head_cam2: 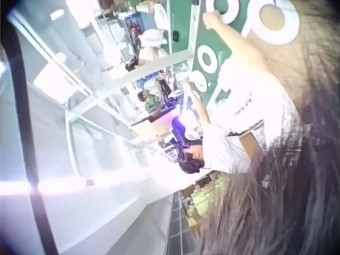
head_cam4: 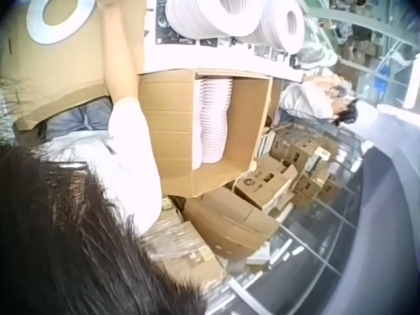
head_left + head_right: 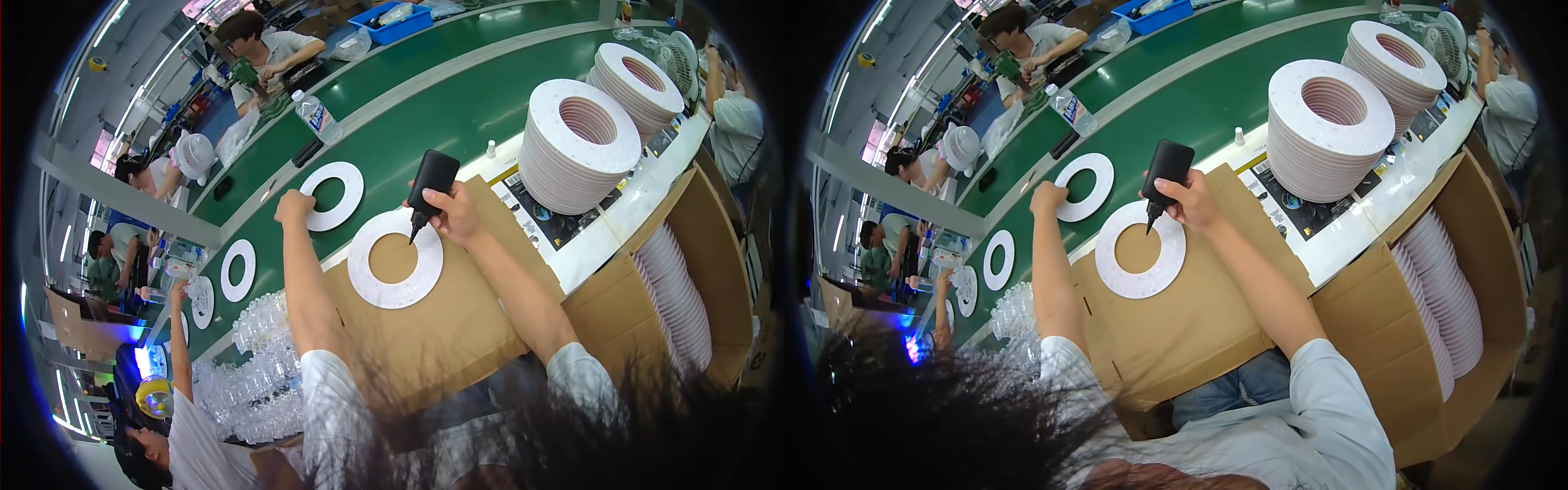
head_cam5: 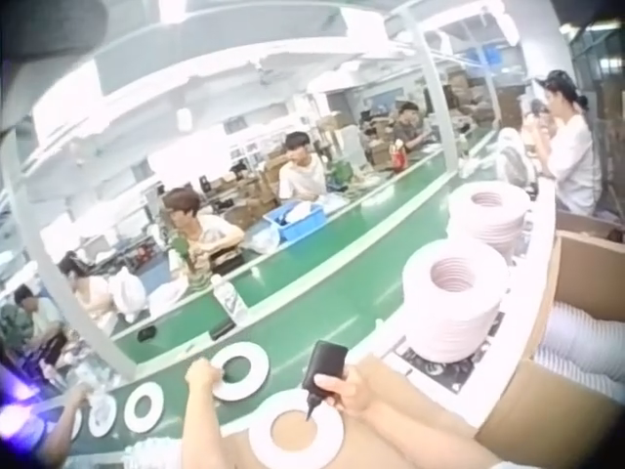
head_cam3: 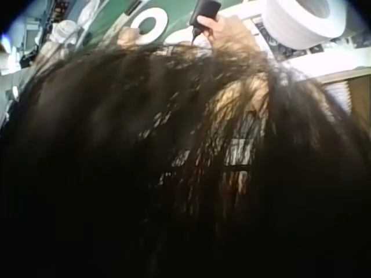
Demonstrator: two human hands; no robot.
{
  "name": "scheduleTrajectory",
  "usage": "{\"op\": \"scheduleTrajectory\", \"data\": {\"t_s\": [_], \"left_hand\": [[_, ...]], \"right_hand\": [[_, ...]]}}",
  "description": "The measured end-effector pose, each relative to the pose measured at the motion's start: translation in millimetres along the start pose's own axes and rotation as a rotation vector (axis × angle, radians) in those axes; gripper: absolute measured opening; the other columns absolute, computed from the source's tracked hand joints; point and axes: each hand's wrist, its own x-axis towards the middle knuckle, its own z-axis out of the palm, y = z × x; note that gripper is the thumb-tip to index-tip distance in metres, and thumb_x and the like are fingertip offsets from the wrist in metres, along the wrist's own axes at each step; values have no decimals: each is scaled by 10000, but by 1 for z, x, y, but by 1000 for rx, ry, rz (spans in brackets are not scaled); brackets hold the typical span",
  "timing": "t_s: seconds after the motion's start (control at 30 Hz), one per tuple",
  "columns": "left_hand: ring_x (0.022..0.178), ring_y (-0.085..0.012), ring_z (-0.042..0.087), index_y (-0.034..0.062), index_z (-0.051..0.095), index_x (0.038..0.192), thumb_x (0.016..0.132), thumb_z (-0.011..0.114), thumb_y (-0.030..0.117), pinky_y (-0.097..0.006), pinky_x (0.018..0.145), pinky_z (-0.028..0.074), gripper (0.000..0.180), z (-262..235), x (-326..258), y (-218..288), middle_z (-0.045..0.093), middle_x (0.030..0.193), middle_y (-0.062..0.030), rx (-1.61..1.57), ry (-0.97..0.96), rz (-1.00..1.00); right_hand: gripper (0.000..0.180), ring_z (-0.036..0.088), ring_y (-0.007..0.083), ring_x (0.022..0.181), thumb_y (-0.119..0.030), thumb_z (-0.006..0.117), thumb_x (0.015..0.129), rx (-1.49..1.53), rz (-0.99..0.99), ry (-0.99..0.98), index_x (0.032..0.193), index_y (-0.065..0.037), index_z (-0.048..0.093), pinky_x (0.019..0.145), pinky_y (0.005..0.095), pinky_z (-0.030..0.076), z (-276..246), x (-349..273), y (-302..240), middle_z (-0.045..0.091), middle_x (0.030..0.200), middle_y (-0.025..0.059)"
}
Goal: Applying adhesive along the circumference of ring-shaped lighting components using a squeeze bottle.
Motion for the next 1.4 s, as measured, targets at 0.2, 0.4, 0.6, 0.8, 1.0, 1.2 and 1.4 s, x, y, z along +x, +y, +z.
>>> {"op": "scheduleTrajectory", "data": {"t_s": [0.2, 0.4, 0.6, 0.8, 1.0, 1.2, 1.4], "left_hand": [[1207, -319, 572, 33, 572, 1295, 825, 694, 445, -435, 988, 461, 638, -14, -88, 36, 594, 1301, -178, -46, 292, 278], [1253, -340, 513, 90, 536, 1350, 682, 808, 133, -394, 1071, 400, 723, 8, -155, 56, 563, 1344, -163, -254, -118, 1121], [1072, -320, 612, 140, 628, 1255, 594, 825, 83, -500, 1040, 379, 693, -3, -185, 25, 685, 1099, -132, -227, -1, 1109], [1008, -345, 633, 87, 648, 1169, 705, 774, 123, -512, 1001, 411, 482, 8, -188, 45, 707, 980, -140, 16, 103, 889], [931, -332, 706, 44, 754, 896, 704, 721, 233, -414, 805, 561, 271, -7, -182, 45, 716, 954, -195, 313, 95, 626], [889, -377, 656, 49, 682, 1060, 779, 682, 85, -468, 851, 502, 284, -32, -212, 57, 700, 900, -181, 29, 182, 682], [782, -402, 666, -45, 690, 816, 894, 619, 271, -464, 669, 524, 334, -28, -222, 64, 674, 819, -251, -44, -26, 968]], "right_hand": [[339, 458, 39, 411, -210, 666, 858, -32, -19, 31, 1093, 25, 601, 357, 169, 330, -10, 3, -1, 706, 859, 175], [288, 469, 70, 417, -236, 775, 777, -149, 30, 172, 925, -32, 635, 365, 207, 357, -8, 0, -22, 658, 743, 71], [311, 477, 76, 445, -275, 761, 771, -52, 98, 103, 935, -87, 574, 369, 221, 371, 15, 1, 12, 578, 700, 13], [291, 448, 86, 345, -264, 706, 843, -148, -71, 78, 923, -37, 543, 304, 221, 341, -7, -2, 4, 601, 639, 50], [343, 648, 173, 717, -340, 608, 906, -102, -219, 118, 1011, -14, 587, 631, 273, 523, -4, 4, 5, 669, 938, 144], [445, 513, 241, 1275, -439, 455, 962, 346, -174, -22, 1092, -46, 619, 903, 294, 440, 10, -1, -3, 583, 1320, 178], [493, 450, 251, 1336, -463, 476, 943, 518, -192, -72, 1125, -27, 616, 922, 306, 441, -1, 6, 3, 472, 1453, 167]]}}
